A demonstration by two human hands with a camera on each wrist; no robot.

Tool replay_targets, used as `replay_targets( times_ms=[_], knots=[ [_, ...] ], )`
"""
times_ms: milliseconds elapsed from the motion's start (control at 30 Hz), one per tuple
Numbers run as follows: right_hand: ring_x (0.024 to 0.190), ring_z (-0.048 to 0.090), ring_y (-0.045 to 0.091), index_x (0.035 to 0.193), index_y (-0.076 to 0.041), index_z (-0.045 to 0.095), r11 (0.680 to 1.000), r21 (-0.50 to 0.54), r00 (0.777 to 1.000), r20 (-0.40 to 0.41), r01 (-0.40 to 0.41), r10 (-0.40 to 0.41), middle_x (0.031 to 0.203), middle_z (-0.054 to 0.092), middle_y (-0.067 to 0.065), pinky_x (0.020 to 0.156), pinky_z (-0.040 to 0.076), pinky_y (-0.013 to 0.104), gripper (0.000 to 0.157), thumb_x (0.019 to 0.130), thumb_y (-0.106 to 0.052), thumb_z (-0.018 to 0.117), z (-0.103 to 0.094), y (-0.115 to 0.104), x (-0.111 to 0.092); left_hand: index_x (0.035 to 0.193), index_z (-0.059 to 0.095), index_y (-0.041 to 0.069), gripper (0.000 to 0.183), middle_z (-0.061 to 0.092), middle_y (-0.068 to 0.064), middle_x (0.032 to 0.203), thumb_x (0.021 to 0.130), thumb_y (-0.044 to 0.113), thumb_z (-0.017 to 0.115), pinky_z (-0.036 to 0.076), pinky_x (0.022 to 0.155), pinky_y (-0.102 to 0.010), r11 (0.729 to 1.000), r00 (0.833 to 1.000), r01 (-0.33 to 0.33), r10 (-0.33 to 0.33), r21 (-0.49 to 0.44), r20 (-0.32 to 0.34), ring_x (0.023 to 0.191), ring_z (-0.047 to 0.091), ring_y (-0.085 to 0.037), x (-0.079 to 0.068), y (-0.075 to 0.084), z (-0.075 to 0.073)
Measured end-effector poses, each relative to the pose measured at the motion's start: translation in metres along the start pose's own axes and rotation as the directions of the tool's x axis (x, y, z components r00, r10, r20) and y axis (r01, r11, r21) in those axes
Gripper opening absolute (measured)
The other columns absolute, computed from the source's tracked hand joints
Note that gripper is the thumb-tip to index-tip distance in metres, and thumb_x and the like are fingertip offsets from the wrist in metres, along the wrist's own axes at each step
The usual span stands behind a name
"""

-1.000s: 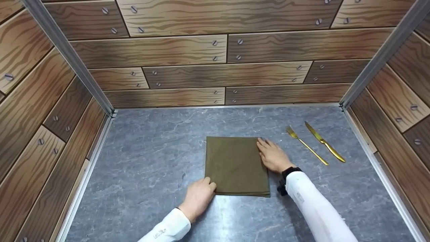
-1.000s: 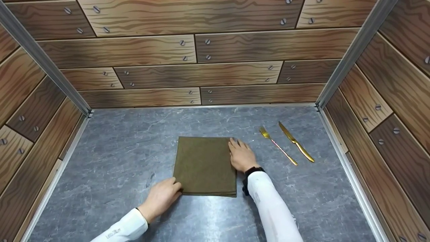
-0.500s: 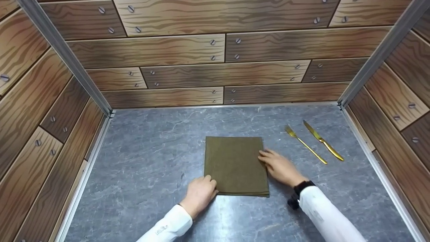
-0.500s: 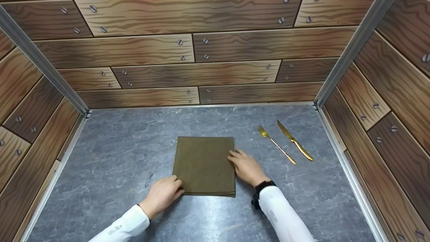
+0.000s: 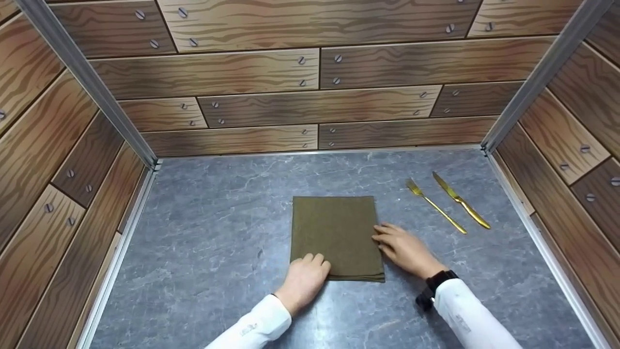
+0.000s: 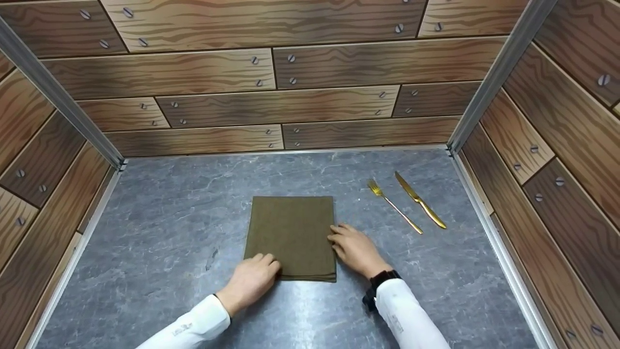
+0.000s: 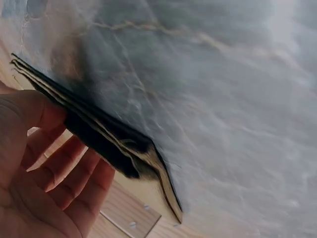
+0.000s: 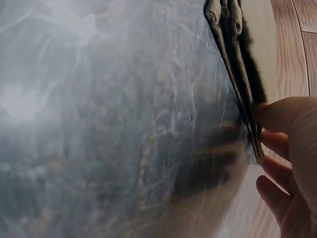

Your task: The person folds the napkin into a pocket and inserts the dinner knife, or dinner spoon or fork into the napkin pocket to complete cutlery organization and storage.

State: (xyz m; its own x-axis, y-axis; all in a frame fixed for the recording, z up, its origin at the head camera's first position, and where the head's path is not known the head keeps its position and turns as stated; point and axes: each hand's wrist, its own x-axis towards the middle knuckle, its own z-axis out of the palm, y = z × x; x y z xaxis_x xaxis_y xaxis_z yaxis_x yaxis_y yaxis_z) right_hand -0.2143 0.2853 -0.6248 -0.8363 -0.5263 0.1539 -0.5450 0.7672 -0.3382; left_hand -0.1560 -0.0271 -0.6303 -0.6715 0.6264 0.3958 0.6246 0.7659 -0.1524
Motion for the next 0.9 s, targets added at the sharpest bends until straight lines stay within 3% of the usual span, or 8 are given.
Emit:
replay_targets(
  times_ms=[167, 367, 567, 700, 800, 900],
  knots=[
    [0.136, 0.051, 0.038, 0.114, -0.007, 0.077, 0.998, 0.058, 0.999, -0.029, -0.031, 0.033, 0.138, 0.063, 0.015, 0.112, 0.04, 0.054, 0.019, 0.098, -0.016, 0.07, -0.001, 0.001, 0.006, 0.08, 0.063, 0.014, 0.011, 0.058, -0.002, 0.081, 0.086, 0.015, 0.072, 0.053, 0.051, -0.033, 0.991, 0.994, 0.096, -0.092, -0.089, 0.055, 0.074, 0.06, -0.021, 0.002, 0.002, -0.001],
    [0.129, 0.056, 0.038, 0.102, -0.009, 0.078, 0.985, 0.154, 0.988, -0.115, -0.083, 0.101, 0.132, 0.067, 0.015, 0.11, 0.042, 0.053, 0.01, 0.099, -0.013, 0.069, 0.0, 0.003, 0.015, 0.085, 0.063, 0.011, 0.016, 0.059, -0.004, 0.082, 0.089, 0.019, 0.075, 0.056, 0.064, -0.038, 0.952, 0.979, 0.193, -0.17, -0.236, 0.116, 0.076, 0.062, -0.026, 0.003, -0.001, -0.006],
    [0.129, 0.056, 0.036, 0.112, -0.009, 0.077, 0.972, 0.209, 0.984, -0.118, -0.106, 0.132, 0.132, 0.067, 0.013, 0.11, 0.041, 0.053, 0.027, 0.094, 0.005, 0.061, 0.0, 0.005, 0.014, 0.087, 0.064, 0.011, 0.012, 0.061, -0.003, 0.083, 0.092, 0.018, 0.072, 0.056, 0.067, -0.038, 0.917, 0.966, 0.25, -0.213, -0.311, 0.148, 0.077, 0.064, -0.025, 0.002, -0.004, -0.007],
    [0.134, 0.051, 0.038, 0.118, -0.009, 0.075, 0.972, 0.212, 0.988, -0.095, -0.101, 0.123, 0.138, 0.063, 0.014, 0.112, 0.039, 0.055, 0.037, 0.088, 0.008, 0.062, 0.0, 0.005, 0.007, 0.089, 0.065, 0.014, 0.008, 0.063, 0.0, 0.084, 0.092, 0.016, 0.073, 0.055, 0.066, -0.036, 0.879, 0.957, 0.286, -0.244, -0.381, 0.156, 0.077, 0.065, -0.022, 0.001, -0.007, -0.006],
    [0.134, 0.05, 0.039, 0.115, -0.01, 0.076, 0.974, 0.209, 0.988, -0.102, -0.091, 0.114, 0.139, 0.062, 0.014, 0.111, 0.039, 0.055, 0.028, 0.09, 0.0, 0.068, 0.002, 0.004, 0.003, 0.089, 0.066, 0.015, 0.007, 0.063, 0.001, 0.084, 0.091, 0.015, 0.072, 0.055, 0.067, -0.035, 0.858, 0.951, 0.306, -0.259, -0.413, 0.168, 0.077, 0.065, -0.021, 0.001, -0.01, -0.007],
    [0.133, 0.052, 0.039, 0.107, -0.011, 0.078, 0.975, 0.208, 0.985, -0.128, -0.083, 0.112, 0.137, 0.064, 0.014, 0.11, 0.041, 0.055, 0.014, 0.094, -0.008, 0.072, 0.005, 0.004, 0.002, 0.089, 0.066, 0.014, 0.007, 0.063, 0.001, 0.084, 0.091, 0.016, 0.072, 0.055, 0.067, -0.036, 0.865, 0.948, 0.313, -0.255, -0.392, 0.192, 0.077, 0.065, -0.022, 0.005, -0.01, -0.009]
  ],
)
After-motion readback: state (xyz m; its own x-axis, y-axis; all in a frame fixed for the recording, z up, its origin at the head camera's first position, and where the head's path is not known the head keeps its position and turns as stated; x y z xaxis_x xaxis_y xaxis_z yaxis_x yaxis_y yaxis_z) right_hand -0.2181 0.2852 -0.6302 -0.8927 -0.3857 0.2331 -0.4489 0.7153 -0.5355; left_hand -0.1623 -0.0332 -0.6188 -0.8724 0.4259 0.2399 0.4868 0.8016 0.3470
